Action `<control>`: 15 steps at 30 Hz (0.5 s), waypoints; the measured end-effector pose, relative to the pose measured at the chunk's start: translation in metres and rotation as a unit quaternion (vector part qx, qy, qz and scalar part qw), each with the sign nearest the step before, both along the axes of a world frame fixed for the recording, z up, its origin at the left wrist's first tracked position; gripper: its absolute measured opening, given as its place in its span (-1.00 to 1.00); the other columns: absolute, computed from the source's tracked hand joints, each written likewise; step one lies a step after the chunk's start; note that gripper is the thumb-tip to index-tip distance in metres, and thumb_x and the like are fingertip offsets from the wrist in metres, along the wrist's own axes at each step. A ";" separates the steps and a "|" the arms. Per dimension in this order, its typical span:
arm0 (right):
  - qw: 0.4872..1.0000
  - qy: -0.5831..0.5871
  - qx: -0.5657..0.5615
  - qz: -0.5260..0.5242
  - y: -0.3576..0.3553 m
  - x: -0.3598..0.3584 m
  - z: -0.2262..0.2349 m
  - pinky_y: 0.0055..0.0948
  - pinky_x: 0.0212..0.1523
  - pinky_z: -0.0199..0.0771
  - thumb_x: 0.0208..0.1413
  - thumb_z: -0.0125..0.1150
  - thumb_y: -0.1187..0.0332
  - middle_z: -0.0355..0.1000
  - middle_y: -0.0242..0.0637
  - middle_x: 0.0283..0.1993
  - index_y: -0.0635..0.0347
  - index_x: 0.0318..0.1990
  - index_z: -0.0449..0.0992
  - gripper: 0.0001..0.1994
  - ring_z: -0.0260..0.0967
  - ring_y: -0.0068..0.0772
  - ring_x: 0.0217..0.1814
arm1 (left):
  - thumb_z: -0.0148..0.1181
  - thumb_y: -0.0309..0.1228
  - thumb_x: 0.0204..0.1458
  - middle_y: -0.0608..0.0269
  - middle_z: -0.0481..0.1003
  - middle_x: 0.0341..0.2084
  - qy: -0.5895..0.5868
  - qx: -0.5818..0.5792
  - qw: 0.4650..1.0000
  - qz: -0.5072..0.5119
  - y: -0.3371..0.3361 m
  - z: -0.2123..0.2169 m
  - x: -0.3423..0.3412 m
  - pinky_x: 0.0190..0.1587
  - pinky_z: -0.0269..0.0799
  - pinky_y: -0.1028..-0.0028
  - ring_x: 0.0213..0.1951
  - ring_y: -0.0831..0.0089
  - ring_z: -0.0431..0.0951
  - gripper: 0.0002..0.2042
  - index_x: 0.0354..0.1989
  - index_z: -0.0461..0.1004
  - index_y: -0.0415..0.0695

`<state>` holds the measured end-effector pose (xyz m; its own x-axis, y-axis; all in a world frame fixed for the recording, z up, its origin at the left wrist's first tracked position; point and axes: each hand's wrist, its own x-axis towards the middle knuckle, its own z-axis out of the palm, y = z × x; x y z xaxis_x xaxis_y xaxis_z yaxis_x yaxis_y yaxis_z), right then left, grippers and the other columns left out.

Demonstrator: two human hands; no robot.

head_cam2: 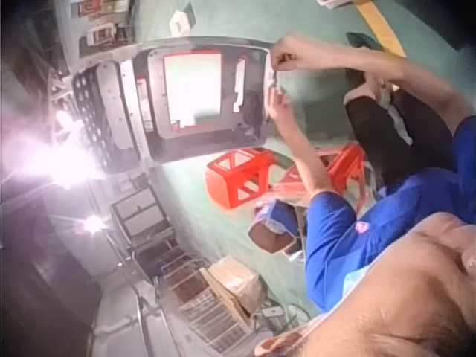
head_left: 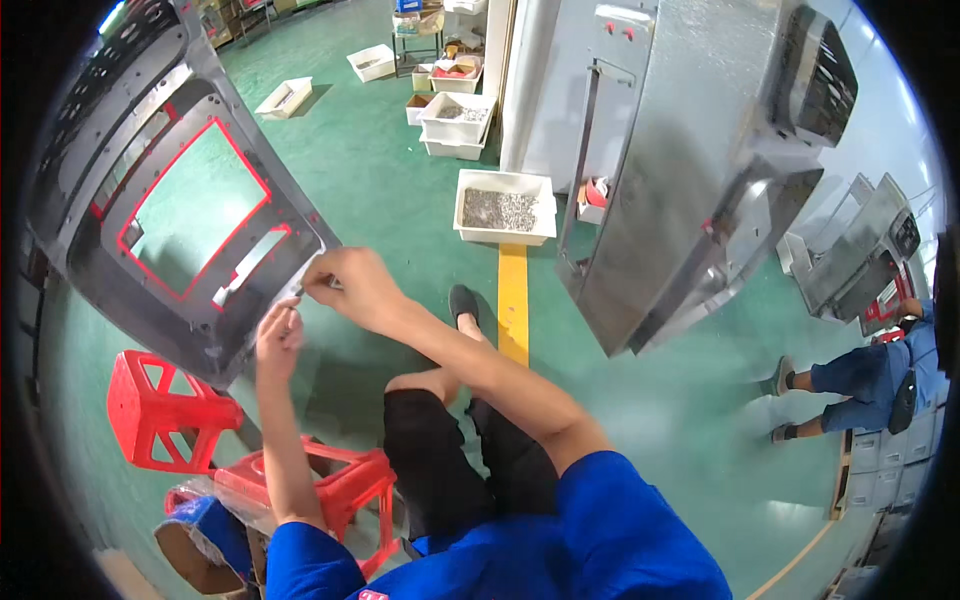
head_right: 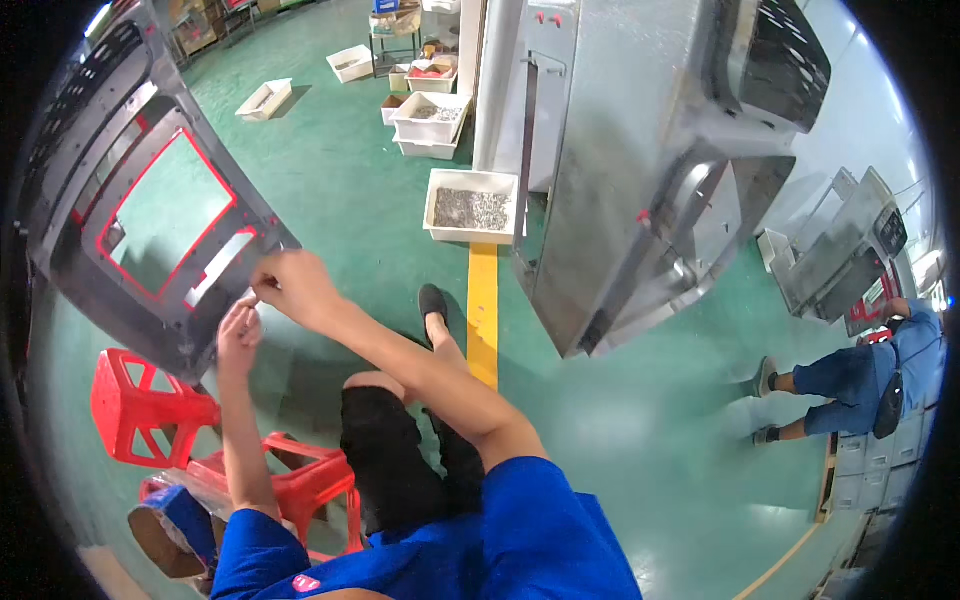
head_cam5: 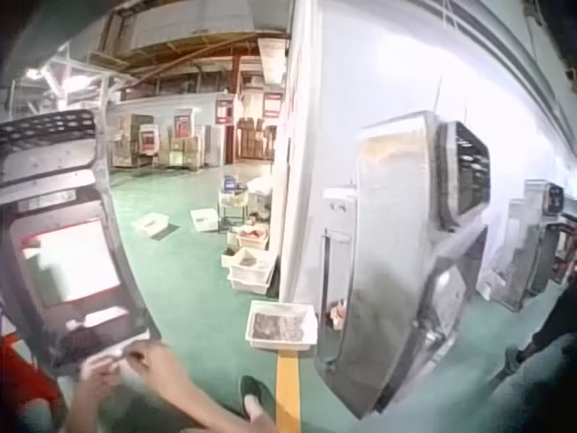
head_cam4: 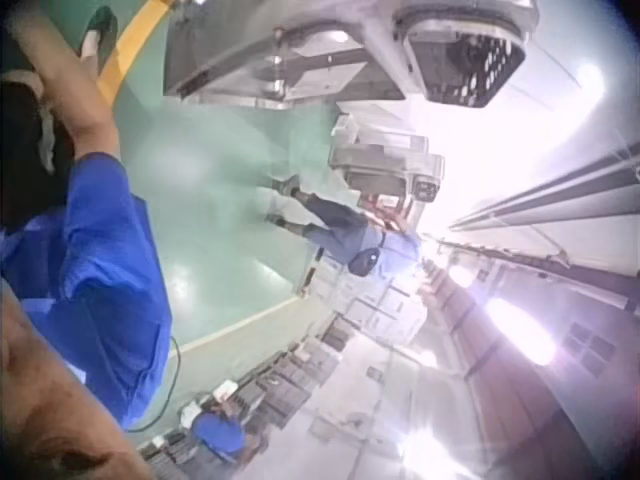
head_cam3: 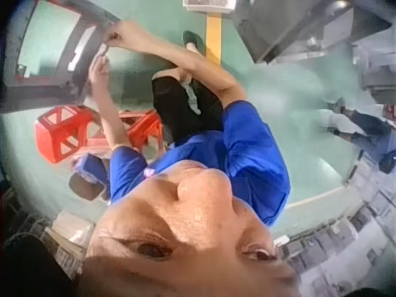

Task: Attaching small components and screws to a metal cabinet housing.

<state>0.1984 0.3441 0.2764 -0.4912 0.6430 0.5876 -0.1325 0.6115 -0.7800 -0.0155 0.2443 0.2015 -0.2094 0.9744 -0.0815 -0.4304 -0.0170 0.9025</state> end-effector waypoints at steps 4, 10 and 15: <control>0.973 -0.165 0.160 0.018 -0.070 0.053 -0.040 -0.27 -0.24 0.36 -0.25 0.20 0.32 0.47 -0.25 -0.42 0.16 -0.54 0.51 -0.88 0.38 -0.19 -0.29 | -0.02 -0.52 0.04 0.23 0.44 -0.30 -0.026 -0.002 0.999 0.024 -0.052 -0.061 0.111 -0.21 0.41 0.42 -0.24 0.40 0.48 -0.86 -0.28 0.41 -0.31; 0.885 -0.338 0.319 -0.032 -0.123 0.150 -0.091 -0.35 -0.15 0.28 -0.21 0.13 0.43 0.51 -0.37 -0.14 0.17 -0.49 0.55 -0.90 0.40 -0.35 -0.21 | -0.15 -0.32 0.18 0.21 0.36 -0.07 -0.345 0.024 0.938 -0.025 -0.098 -0.087 0.267 -0.01 0.35 0.40 0.03 0.42 0.37 -0.72 0.02 0.30 -0.13; 0.898 -0.292 0.329 -0.017 -0.138 0.215 -0.073 -0.36 -0.23 0.35 -0.21 0.09 0.43 0.46 -0.29 -0.31 0.20 -0.59 0.50 -0.92 0.40 -0.32 -0.19 | -0.26 -0.32 0.23 0.19 0.43 -0.09 -0.374 -0.035 0.920 -0.110 -0.103 -0.114 0.284 -0.04 0.44 0.34 -0.07 0.35 0.48 -0.67 0.07 0.30 -0.14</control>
<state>0.4135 0.2063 0.2039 -0.8256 0.2718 0.4944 0.2086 0.9613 -0.1800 0.2688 0.1409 0.0873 0.1326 0.9732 -0.1878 -0.9177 0.1921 0.3476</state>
